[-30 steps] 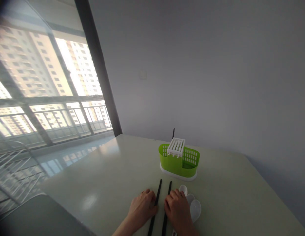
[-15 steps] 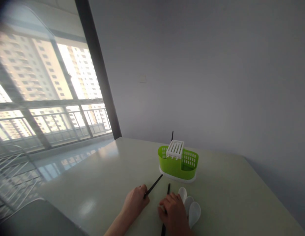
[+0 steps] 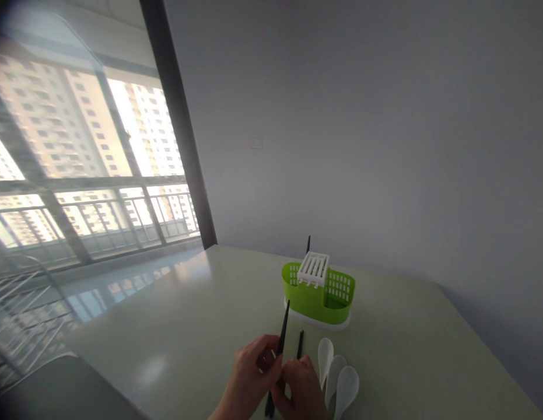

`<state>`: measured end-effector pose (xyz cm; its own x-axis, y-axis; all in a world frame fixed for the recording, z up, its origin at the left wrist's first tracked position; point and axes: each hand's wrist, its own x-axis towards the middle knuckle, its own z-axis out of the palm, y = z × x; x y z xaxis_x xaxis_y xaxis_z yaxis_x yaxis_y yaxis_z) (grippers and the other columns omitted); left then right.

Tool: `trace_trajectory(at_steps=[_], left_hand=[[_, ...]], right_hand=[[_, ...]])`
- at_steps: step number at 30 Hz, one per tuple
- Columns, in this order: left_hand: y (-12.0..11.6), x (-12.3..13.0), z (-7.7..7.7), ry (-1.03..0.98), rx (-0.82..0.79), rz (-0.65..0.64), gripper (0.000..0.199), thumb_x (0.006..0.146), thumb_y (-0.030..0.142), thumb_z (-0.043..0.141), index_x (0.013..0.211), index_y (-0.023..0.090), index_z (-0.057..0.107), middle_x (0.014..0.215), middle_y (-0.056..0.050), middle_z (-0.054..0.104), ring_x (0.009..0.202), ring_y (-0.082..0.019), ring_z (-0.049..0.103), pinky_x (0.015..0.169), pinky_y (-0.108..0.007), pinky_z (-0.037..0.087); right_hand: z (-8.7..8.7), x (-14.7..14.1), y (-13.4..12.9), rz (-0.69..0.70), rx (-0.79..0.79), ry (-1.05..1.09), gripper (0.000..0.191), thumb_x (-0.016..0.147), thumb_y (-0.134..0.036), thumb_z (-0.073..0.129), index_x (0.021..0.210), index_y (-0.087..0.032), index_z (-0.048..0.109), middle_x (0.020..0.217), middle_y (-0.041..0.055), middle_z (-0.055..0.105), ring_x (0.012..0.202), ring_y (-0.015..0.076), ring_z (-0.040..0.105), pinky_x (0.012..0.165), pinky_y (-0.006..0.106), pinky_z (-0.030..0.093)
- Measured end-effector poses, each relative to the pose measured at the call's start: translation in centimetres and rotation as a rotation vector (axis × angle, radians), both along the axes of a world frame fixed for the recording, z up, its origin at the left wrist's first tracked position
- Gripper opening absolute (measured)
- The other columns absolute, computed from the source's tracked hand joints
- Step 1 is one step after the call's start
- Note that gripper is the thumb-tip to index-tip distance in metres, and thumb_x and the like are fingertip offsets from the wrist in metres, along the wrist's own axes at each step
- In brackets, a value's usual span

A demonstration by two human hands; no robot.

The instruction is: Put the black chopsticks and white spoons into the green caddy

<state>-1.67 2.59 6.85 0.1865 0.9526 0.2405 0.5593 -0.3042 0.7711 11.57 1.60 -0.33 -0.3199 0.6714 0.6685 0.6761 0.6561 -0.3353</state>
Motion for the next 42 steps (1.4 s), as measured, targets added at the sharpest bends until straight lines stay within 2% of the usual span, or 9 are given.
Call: trace_trajectory(at_steps=[4,10,14,20,23,27,31,36,42], left_hand=[[0.2,-0.8,1.0,-0.046,-0.068,-0.087,0.008,0.065,0.012,0.051,0.068,0.017,0.057,0.062,0.004,0.055,0.055,-0.006,0.051,0.049,-0.013,0.040],[0.6,-2.1,2.5,-0.166,-0.184,-0.319,0.009,0.069,0.018,0.059,0.074,0.014,0.065,0.072,0.001,0.060,0.061,-0.008,0.055,0.052,-0.015,0.045],[2.0,-2.9,5.0,-0.204,-0.145,-0.341,0.015,0.071,0.026,0.063,0.075,0.013,0.067,0.074,-0.001,0.063,0.059,-0.008,0.055,0.052,-0.018,0.047],[7.7,-2.3,12.0,-0.368,0.151,-0.224,0.023,0.071,0.034,0.065,0.080,0.013,0.067,0.074,-0.002,0.064,0.057,-0.009,0.056,0.053,-0.020,0.052],[12.5,-0.5,13.5,-0.357,0.252,-0.194,0.025,0.071,0.035,0.064,0.082,0.013,0.068,0.073,-0.002,0.065,0.064,-0.011,0.059,0.055,-0.020,0.053],[18.8,2.6,11.7,-0.182,0.195,-0.106,0.021,0.073,0.031,0.061,0.084,0.014,0.067,0.073,-0.001,0.066,0.062,-0.010,0.061,0.053,-0.019,0.052],[22.4,4.6,8.4,-0.071,0.128,-0.083,0.014,0.071,0.023,0.062,0.078,0.013,0.067,0.068,0.000,0.066,0.056,-0.009,0.060,0.050,-0.018,0.049],[23.9,5.9,5.7,0.085,0.092,-0.087,0.011,0.068,0.023,0.064,0.072,0.014,0.068,0.063,0.002,0.065,0.057,-0.010,0.060,0.055,-0.019,0.047],[24.3,6.9,5.1,0.206,0.128,-0.106,0.019,0.069,0.023,0.060,0.083,0.016,0.070,0.073,-0.001,0.068,0.071,-0.013,0.062,0.065,-0.020,0.045]], right_hand=[[1.0,-0.1,-0.3,0.016,0.054,-0.050,0.011,0.077,-0.015,0.043,0.068,-0.021,0.041,0.060,-0.0023,0.053,0.056,0.0129,0.050,0.058,0.025,0.032],[1.0,-0.3,-0.3,0.045,0.115,-0.045,0.014,0.072,-0.008,0.040,0.075,-0.021,0.044,0.062,-0.0020,0.053,0.057,0.0137,0.050,0.057,0.025,0.033],[0.8,0.1,0.0,0.028,0.111,-0.027,0.013,0.073,-0.008,0.044,0.076,-0.021,0.045,0.063,-0.0021,0.053,0.059,0.0151,0.050,0.061,0.027,0.034],[0.9,0.9,0.4,0.008,0.065,-0.006,0.023,0.072,-0.011,0.053,0.092,-0.022,0.052,0.064,-0.0045,0.056,0.061,0.0149,0.052,0.069,0.029,0.032],[0.2,1.0,0.9,0.012,0.154,-0.029,0.018,0.070,-0.012,0.054,0.085,-0.023,0.054,0.060,-0.0060,0.056,0.058,0.0136,0.052,0.073,0.030,0.030],[-1.2,0.8,1.9,-0.027,0.263,-0.023,0.013,0.069,-0.014,0.050,0.076,-0.024,0.055,0.056,-0.0065,0.056,0.056,0.0129,0.051,0.073,0.030,0.028],[-2.3,0.4,2.8,-0.079,0.369,0.071,0.012,0.075,-0.020,0.046,0.067,-0.025,0.054,0.051,-0.0067,0.054,0.051,0.0123,0.048,0.070,0.029,0.027],[-3.1,0.3,3.4,-0.096,0.443,0.043,0.012,0.077,-0.024,0.051,0.065,-0.025,0.054,0.050,-0.0068,0.056,0.050,0.0125,0.048,0.069,0.030,0.027],[-3.2,0.2,3.1,-0.088,0.407,0.012,0.011,0.074,-0.024,0.056,0.063,-0.024,0.052,0.051,-0.0074,0.056,0.052,0.0120,0.049,0.069,0.030,0.027]])
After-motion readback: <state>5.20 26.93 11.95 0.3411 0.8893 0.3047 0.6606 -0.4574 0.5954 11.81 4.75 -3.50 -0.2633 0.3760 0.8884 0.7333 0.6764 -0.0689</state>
